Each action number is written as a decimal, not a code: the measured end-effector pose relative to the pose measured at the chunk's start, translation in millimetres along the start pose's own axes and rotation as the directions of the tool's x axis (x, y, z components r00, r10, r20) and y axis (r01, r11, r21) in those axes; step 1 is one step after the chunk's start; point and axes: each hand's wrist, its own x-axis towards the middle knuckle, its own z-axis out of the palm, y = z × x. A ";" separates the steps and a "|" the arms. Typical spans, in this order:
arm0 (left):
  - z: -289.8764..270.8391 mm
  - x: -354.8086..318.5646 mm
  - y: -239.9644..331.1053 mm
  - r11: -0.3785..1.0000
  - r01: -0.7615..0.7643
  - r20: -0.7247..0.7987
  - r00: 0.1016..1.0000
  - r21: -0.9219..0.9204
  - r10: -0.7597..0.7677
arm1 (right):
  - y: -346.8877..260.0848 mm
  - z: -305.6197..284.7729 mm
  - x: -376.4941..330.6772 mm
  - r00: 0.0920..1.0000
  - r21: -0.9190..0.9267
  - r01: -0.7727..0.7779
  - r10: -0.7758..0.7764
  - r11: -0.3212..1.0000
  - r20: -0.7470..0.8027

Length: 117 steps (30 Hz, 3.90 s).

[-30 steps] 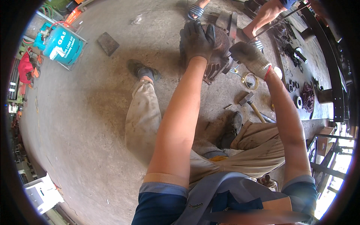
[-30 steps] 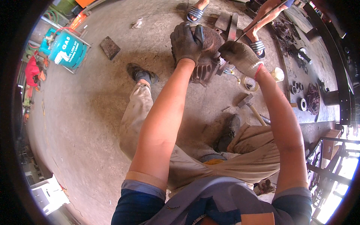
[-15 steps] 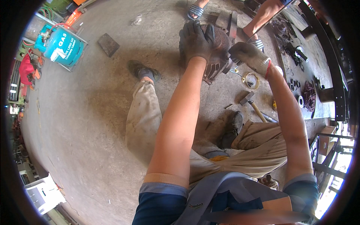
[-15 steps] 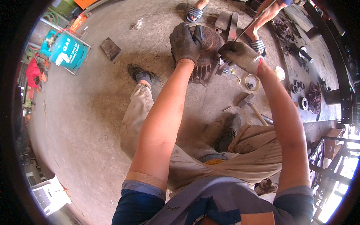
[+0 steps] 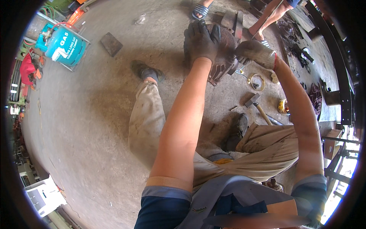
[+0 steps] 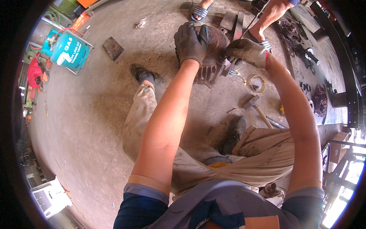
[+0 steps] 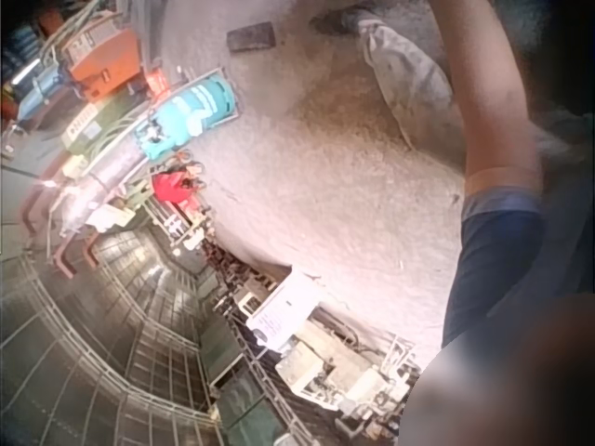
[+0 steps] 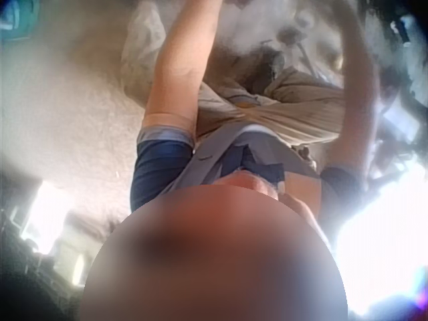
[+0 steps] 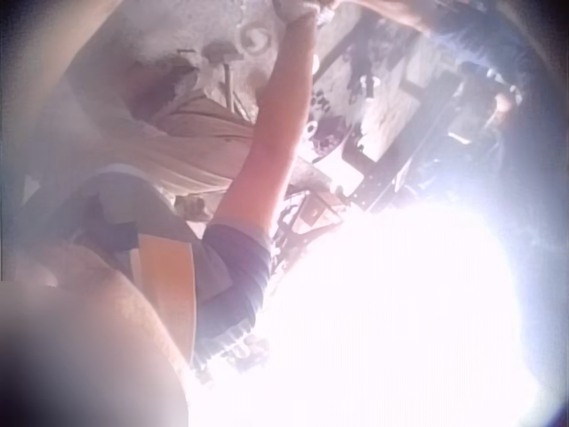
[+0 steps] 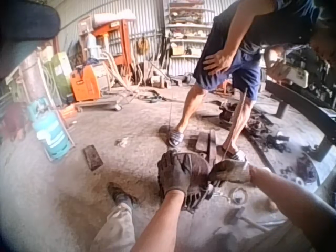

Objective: The person sits on the floor and uses a hammer and chisel to chip away rust and debris from a motor housing. They repeatedly reposition the motor and strike different areas to clean the surface.

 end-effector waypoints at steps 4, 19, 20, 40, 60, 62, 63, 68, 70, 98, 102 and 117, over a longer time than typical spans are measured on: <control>-3.4 0.9 1.5 1.000 0.017 0.028 0.999 0.000 -0.017 | -1.9 4.3 3.7 0.998 0.014 0.044 -0.043 0.999 -0.038; 4.6 -2.1 -3.6 0.998 0.029 0.077 0.997 -0.060 -0.024 | -0.4 52.0 -4.3 0.973 -0.357 0.018 -0.099 0.934 -0.211; 4.7 -2.8 -3.9 0.999 0.005 0.037 0.999 -0.053 -0.003 | -1.0 53.8 -4.7 0.976 -0.421 0.002 -0.093 0.907 -0.195; 1.1 -1.4 -1.3 0.998 0.045 0.045 0.998 -0.050 -0.042 | -39.8 37.3 16.4 0.983 -0.334 -0.129 0.075 0.934 -0.171; -4.3 -2.4 -1.2 0.996 0.077 0.194 0.979 -0.052 -0.066 | -2.4 20.6 0.2 0.980 -0.130 0.186 -0.194 0.974 -0.049; -3.6 -1.1 -1.7 0.991 0.085 0.186 0.980 -0.102 -0.065 | -7.8 25.2 2.1 0.984 -0.257 0.135 -0.161 0.957 -0.081; -4.0 -0.3 -1.2 0.994 0.076 0.155 0.986 -0.083 -0.062 | -11.3 26.6 2.5 0.975 -0.295 0.159 -0.197 0.942 -0.106; -12.5 3.8 2.2 0.960 0.134 0.076 0.990 -0.246 -0.118 | -20.3 24.6 12.3 0.999 -0.445 -0.003 -0.015 0.896 -0.036; -16.9 3.1 1.7 0.917 0.222 0.102 0.975 -0.332 -0.199 | -16.3 19.4 19.5 0.999 -0.448 0.013 -0.025 0.894 -0.022; -3.0 2.1 -12.5 0.868 0.318 0.115 0.948 -0.381 -0.297 | 0.2 48.9 13.3 0.938 -0.213 -0.052 -0.025 0.976 -0.347; -5.9 3.7 -10.5 0.873 0.324 0.139 0.946 -0.365 -0.293 | -9.8 35.7 12.4 0.945 -0.098 -0.236 0.205 0.967 -0.255; -0.9 3.5 -8.8 0.914 0.265 0.064 0.964 -0.308 -0.258 | -8.1 19.1 25.9 0.999 -0.372 0.051 -0.050 0.927 0.013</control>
